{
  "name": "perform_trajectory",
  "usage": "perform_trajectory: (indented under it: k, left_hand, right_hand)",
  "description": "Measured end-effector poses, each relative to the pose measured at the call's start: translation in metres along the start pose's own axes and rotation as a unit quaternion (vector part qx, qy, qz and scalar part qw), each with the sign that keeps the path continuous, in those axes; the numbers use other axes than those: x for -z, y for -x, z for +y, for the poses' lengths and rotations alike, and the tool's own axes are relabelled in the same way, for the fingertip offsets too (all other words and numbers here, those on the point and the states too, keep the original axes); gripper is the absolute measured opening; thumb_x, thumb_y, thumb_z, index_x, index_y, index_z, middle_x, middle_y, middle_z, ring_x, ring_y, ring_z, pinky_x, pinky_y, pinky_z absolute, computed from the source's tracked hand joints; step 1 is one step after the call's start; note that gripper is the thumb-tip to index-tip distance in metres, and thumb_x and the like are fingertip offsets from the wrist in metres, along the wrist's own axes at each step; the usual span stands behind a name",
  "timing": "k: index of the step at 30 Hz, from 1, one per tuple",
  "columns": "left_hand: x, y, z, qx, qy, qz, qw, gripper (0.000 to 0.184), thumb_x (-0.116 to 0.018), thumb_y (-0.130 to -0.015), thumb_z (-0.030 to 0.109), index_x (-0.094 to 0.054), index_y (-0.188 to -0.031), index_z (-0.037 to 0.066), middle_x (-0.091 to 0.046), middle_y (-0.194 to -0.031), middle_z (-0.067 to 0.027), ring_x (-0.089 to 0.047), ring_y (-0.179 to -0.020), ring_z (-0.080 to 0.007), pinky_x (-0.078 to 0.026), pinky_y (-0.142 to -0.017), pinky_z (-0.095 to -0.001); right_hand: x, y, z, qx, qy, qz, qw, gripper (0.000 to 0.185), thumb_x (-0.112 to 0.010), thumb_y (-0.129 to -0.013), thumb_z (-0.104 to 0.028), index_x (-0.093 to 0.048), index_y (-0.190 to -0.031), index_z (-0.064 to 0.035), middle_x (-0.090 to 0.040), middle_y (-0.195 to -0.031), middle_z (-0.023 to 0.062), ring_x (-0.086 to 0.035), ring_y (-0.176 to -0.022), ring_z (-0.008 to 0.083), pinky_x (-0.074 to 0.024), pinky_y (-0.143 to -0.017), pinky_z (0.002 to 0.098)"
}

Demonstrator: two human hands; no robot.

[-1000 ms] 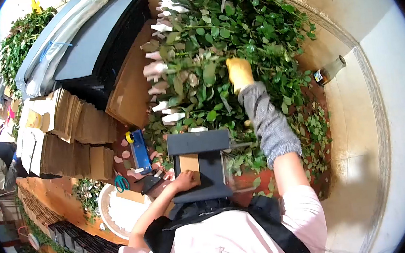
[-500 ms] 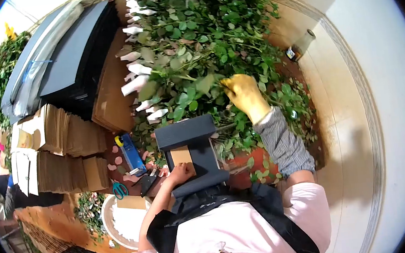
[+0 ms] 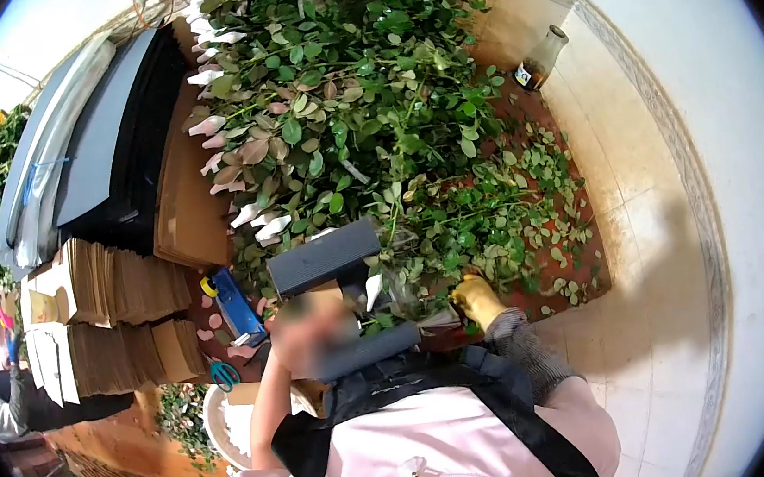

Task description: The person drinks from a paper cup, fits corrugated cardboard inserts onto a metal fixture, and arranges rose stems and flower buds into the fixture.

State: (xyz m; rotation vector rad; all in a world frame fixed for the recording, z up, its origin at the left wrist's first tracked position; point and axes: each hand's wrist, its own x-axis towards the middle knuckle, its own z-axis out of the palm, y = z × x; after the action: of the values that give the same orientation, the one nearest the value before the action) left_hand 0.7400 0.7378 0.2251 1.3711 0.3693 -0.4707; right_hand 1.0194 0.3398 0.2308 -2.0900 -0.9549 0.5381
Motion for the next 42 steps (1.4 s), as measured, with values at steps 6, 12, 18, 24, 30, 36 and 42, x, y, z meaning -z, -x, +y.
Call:
perform_trajectory:
  k: [6,12,18,24,30,36,42]
  left_hand:
    - [-0.04,0.007,0.002,-0.076,-0.369,0.105,0.92,0.049,-0.073,-0.084,0.028,-0.061,-0.127,0.007,-0.067,-0.118,-0.0142,-0.066,-0.106,-0.0279,-0.051,-0.091,-0.0363]
    - [-0.045,-0.01,-0.035,-0.111,-0.448,0.22,0.86,0.036,-0.067,-0.089,0.025,-0.06,-0.119,0.005,-0.071,-0.101,-0.0191,-0.07,-0.093,-0.0333,-0.053,-0.079,-0.0424]
    - [-0.038,-0.013,-0.041,-0.124,-0.424,0.254,0.861,0.038,-0.066,-0.093,0.028,-0.057,-0.122,0.004,-0.072,-0.093,-0.0198,-0.072,-0.083,-0.0301,-0.054,-0.073,-0.0398]
    - [-0.041,-0.013,-0.046,-0.14,-0.586,0.258,0.755,0.037,-0.06,-0.096,0.02,-0.055,-0.129,0.004,-0.068,-0.11,-0.0166,-0.067,-0.1,-0.0268,-0.055,-0.083,-0.0375]
    - [-0.043,-0.01,-0.049,-0.208,-0.78,0.286,0.516,0.035,-0.051,-0.098,0.014,-0.052,-0.131,0.005,-0.06,-0.122,-0.0138,-0.062,-0.106,-0.0253,-0.055,-0.086,-0.0377]
    - [-0.032,-0.027,-0.074,-0.298,-0.775,0.325,0.452,0.031,-0.052,-0.093,0.023,-0.061,-0.118,0.005,-0.062,-0.106,-0.0138,-0.061,-0.074,-0.0237,-0.051,-0.058,-0.0368]
    - [-0.021,-0.029,-0.066,-0.261,-0.893,0.327,0.169,0.038,-0.049,-0.096,0.019,-0.052,-0.13,0.003,-0.058,-0.125,-0.0188,-0.062,-0.099,-0.0291,-0.056,-0.074,-0.0371]
  right_hand:
    - [0.092,-0.062,-0.146,-0.145,0.206,-0.358,0.899,0.039,-0.065,-0.091,-0.025,-0.061,-0.126,-0.0086,-0.063,-0.129,0.0139,-0.062,-0.115,0.0284,-0.049,-0.099,0.0387]
    - [0.104,-0.208,-0.225,0.211,0.402,0.123,0.882,0.062,-0.056,-0.088,0.002,-0.041,-0.146,-0.0146,-0.043,-0.147,0.0149,-0.043,-0.135,0.0273,-0.0321,-0.116,0.0447]
    - [0.108,-0.307,-0.23,0.228,0.539,0.065,0.809,0.02,-0.054,-0.091,-0.011,-0.064,-0.106,-0.02,-0.067,-0.122,0.0015,-0.049,-0.131,0.019,-0.0253,-0.118,0.0394]
    - [0.109,-0.286,-0.192,0.229,0.65,-0.124,0.714,0.033,-0.058,-0.091,-0.014,-0.065,-0.122,-0.0225,-0.054,-0.144,0.0071,-0.041,-0.14,0.0248,-0.0184,-0.122,0.0462]
    - [0.195,-0.268,-0.236,0.267,0.569,0.16,0.761,0.014,-0.06,-0.08,-0.004,-0.066,-0.087,-0.015,-0.064,-0.102,0.0022,-0.058,-0.102,0.0213,-0.0476,-0.093,0.0346]
    - [0.264,-0.221,-0.24,0.231,0.429,0.363,0.794,0.046,-0.066,-0.066,0.01,-0.07,-0.106,-0.01,-0.07,-0.1,0.0095,-0.063,-0.098,0.0287,-0.0484,-0.092,0.0411]
    - [0.176,-0.196,-0.203,0.165,0.174,0.32,0.917,0.037,-0.063,-0.071,0.013,-0.075,-0.096,-0.0118,-0.069,-0.078,0.0085,-0.063,-0.077,0.0251,-0.0527,-0.077,0.0373]
